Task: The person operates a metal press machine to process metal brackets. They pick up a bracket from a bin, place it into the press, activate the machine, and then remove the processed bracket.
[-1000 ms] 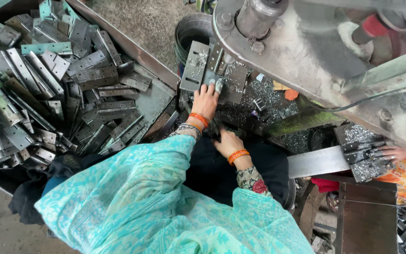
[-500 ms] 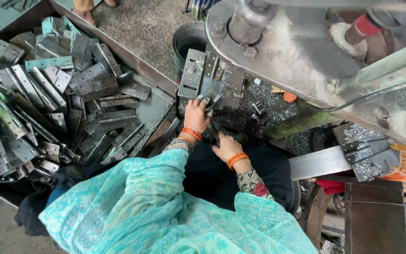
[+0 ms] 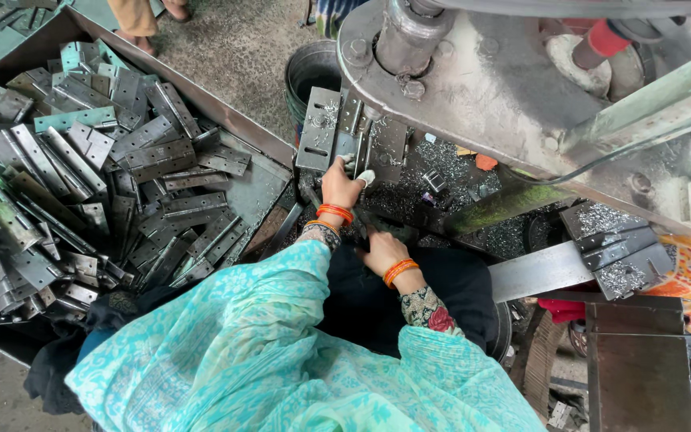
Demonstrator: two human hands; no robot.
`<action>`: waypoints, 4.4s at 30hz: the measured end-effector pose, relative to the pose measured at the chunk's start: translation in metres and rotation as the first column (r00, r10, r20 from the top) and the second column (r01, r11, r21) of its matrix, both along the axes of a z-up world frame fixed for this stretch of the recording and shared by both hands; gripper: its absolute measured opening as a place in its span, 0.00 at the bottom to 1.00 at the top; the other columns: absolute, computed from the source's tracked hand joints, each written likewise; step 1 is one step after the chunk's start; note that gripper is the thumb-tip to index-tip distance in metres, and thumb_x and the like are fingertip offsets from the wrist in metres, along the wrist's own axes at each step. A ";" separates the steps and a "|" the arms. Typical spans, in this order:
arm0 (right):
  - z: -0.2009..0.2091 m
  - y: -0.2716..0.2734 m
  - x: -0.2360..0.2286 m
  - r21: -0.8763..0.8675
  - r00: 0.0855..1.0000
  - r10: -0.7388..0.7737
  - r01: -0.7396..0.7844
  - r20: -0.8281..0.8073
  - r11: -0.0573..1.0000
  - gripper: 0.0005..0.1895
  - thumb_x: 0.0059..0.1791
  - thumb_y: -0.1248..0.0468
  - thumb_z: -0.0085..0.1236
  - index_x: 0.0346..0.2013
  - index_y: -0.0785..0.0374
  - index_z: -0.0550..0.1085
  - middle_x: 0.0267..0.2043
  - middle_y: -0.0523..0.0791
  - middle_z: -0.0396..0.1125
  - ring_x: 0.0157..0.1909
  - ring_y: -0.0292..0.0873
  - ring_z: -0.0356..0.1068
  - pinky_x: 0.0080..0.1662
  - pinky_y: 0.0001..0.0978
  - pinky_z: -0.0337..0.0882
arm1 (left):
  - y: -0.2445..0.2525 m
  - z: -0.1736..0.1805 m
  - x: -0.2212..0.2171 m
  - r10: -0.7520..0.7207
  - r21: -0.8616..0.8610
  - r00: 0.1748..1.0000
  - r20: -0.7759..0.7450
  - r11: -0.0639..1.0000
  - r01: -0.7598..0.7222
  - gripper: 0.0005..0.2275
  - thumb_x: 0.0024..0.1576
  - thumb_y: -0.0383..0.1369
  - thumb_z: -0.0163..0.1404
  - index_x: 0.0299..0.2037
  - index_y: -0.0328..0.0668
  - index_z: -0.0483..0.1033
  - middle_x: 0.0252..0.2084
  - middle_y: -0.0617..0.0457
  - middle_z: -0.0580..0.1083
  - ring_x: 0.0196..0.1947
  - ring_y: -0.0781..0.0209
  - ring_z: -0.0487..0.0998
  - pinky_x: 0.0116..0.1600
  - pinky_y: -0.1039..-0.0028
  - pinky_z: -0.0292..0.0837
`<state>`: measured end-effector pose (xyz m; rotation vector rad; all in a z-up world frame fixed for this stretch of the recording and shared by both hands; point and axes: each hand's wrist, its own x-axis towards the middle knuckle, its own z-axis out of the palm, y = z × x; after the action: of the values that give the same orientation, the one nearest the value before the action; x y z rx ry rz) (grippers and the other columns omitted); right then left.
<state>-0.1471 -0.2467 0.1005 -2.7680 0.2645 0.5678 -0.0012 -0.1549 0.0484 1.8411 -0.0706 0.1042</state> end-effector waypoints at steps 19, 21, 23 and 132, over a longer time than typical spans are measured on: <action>0.000 0.001 0.002 0.000 1.000 -0.005 0.005 0.003 1.000 0.39 0.46 0.50 0.61 0.69 0.54 0.59 0.50 0.59 0.72 0.52 0.64 0.72 0.52 0.56 0.73 | -0.001 -0.011 -0.003 -0.503 0.731 0.822 0.268 0.662 0.167 0.27 0.40 0.19 0.57 0.54 0.39 0.72 0.54 0.40 0.70 0.51 0.42 0.73 0.54 0.59 0.73; 0.000 0.002 0.002 -0.003 1.000 -0.003 0.003 0.000 1.000 0.39 0.46 0.50 0.61 0.69 0.53 0.59 0.49 0.58 0.72 0.52 0.64 0.73 0.52 0.56 0.73 | 0.001 -0.008 0.000 -0.536 0.754 0.812 0.230 0.626 0.200 0.27 0.41 0.19 0.57 0.54 0.40 0.72 0.53 0.41 0.71 0.51 0.41 0.74 0.53 0.58 0.74; 0.001 0.002 0.001 -0.003 1.000 -0.004 0.004 -0.011 1.000 0.38 0.46 0.50 0.61 0.68 0.53 0.60 0.49 0.58 0.72 0.52 0.64 0.73 0.52 0.56 0.73 | 0.004 -0.007 0.001 -0.543 0.755 0.808 0.228 0.623 0.206 0.25 0.41 0.19 0.58 0.53 0.39 0.72 0.53 0.40 0.72 0.51 0.41 0.74 0.52 0.58 0.75; -0.048 0.007 -0.030 0.024 0.991 -0.126 0.125 0.036 0.992 0.40 0.46 0.50 0.63 0.67 0.61 0.59 0.49 0.57 0.71 0.48 0.64 0.74 0.49 0.54 0.75 | 0.038 -0.029 0.016 -0.371 0.875 0.892 0.258 0.481 -0.053 0.13 0.62 0.38 0.46 0.49 0.51 0.83 0.64 0.57 0.72 0.72 0.42 0.58 0.70 0.29 0.37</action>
<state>-0.1773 -0.2399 0.0529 -2.7150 0.4178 0.4845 0.0151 -0.1174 0.0197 2.8118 -0.7426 0.3928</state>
